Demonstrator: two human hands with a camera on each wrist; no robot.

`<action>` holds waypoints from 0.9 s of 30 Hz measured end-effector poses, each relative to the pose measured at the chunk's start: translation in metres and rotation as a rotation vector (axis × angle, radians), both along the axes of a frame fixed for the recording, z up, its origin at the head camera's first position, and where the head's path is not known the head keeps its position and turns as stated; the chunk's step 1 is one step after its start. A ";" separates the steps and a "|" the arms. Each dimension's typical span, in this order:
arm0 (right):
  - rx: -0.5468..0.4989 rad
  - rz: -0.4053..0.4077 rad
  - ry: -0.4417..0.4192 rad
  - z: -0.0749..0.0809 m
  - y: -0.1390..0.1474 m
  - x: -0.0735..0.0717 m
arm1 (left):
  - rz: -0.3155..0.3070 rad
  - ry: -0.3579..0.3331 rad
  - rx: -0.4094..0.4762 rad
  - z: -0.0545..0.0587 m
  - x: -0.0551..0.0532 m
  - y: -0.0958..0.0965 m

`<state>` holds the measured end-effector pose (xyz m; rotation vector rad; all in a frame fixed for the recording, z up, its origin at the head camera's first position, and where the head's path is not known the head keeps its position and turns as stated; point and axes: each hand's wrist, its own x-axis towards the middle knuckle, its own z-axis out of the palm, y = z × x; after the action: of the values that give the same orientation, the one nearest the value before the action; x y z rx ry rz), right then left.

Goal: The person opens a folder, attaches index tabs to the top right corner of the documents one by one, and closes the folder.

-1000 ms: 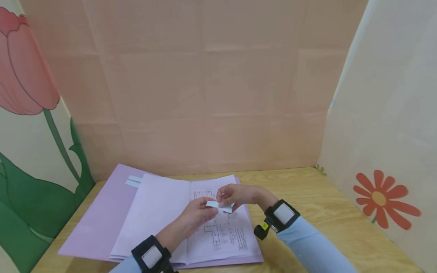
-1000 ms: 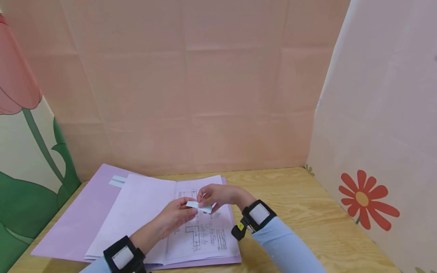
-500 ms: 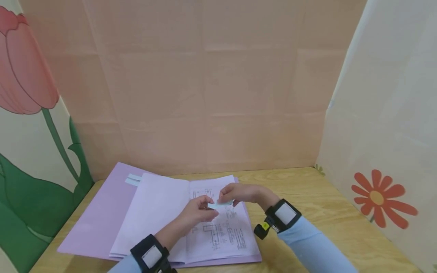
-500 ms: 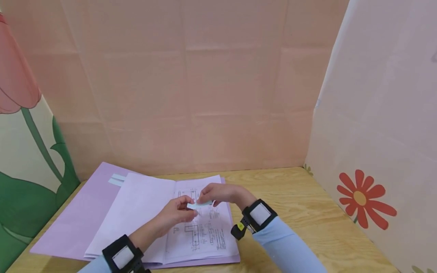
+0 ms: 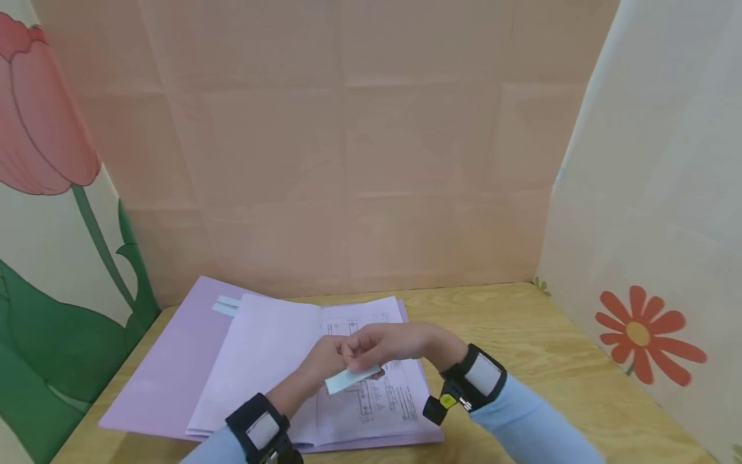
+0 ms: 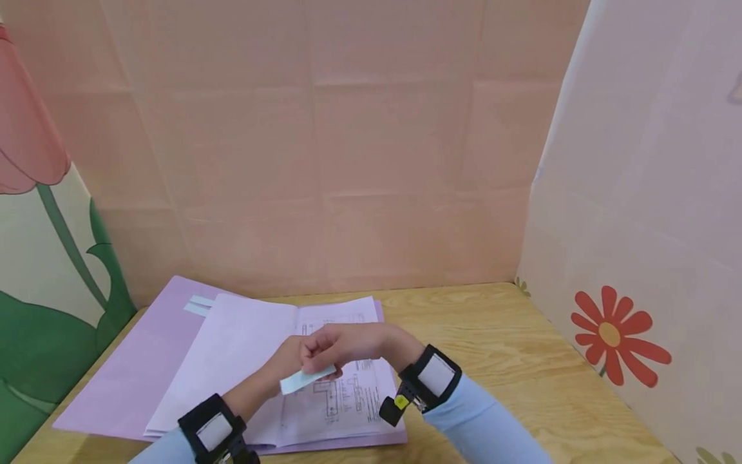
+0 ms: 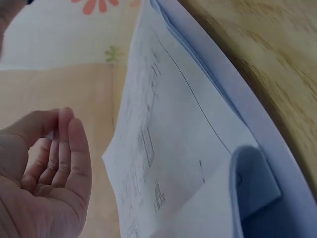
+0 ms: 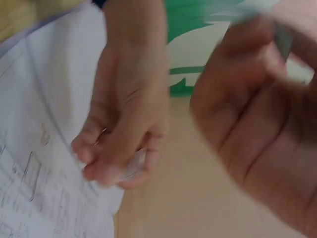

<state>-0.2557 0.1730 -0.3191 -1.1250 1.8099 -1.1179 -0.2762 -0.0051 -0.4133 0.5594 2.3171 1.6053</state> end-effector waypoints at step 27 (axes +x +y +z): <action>0.183 -0.447 -0.007 -0.048 0.066 -0.069 | -0.669 0.286 -0.566 0.021 0.083 0.032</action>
<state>-0.3251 0.2391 -0.3673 -0.6228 2.1715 -1.1674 -0.1936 0.0265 -0.3926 1.2885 2.2515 0.5690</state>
